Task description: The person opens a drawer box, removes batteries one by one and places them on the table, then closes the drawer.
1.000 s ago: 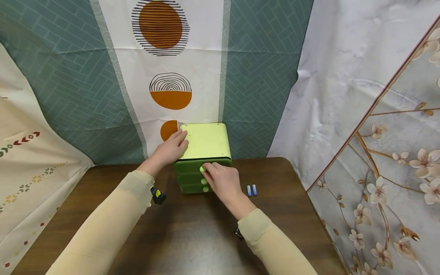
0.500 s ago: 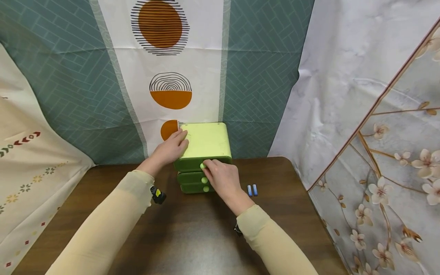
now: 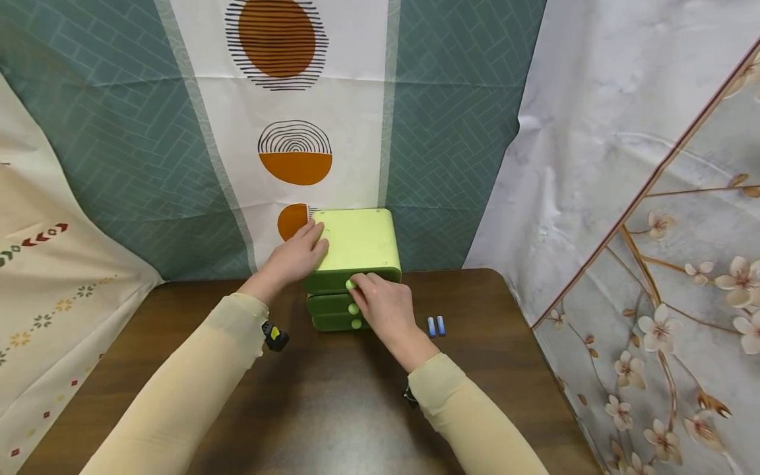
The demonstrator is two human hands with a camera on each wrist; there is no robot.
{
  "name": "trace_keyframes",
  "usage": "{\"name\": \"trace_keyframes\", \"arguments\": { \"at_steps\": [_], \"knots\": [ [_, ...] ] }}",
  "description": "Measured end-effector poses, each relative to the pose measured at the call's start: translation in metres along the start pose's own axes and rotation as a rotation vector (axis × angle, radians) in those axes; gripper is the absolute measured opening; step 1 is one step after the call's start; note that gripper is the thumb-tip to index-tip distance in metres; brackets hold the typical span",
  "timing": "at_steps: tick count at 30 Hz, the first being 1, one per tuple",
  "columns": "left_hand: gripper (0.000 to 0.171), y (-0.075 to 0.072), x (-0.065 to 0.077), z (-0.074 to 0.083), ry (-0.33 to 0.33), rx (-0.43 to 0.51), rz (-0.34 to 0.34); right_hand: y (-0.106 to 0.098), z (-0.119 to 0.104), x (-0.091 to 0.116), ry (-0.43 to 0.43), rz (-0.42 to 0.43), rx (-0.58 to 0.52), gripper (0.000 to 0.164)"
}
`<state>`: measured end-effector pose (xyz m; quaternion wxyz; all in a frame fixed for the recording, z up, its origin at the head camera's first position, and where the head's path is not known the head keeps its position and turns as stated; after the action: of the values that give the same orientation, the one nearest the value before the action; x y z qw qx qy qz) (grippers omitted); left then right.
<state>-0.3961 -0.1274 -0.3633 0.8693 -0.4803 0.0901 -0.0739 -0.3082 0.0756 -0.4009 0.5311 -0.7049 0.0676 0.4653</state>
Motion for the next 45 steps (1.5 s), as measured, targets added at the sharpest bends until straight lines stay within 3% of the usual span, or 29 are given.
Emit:
{"name": "trace_keyframes", "arguments": {
  "at_steps": [17,45],
  "knots": [
    [0.068,0.005,0.0,-0.005,-0.002,-0.026,0.028,0.0,0.003,0.014,0.038,-0.005,-0.016,0.024],
    [0.068,0.005,0.001,-0.007,0.002,0.025,0.015,0.022,0.001,0.039,0.051,-0.072,-0.045,0.024]
  ]
}}
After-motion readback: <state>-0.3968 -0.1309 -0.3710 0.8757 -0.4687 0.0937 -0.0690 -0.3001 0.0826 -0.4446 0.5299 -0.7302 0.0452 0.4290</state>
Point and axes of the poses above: each hand's wrist, its own x-axis away from the middle knuckle, its own y-axis out of the palm, z = x × y, the point moved 5 cm from there along -x, towards the middle knuckle, and after that the axes turned 5 degrees about x, right-handed, at the moved point
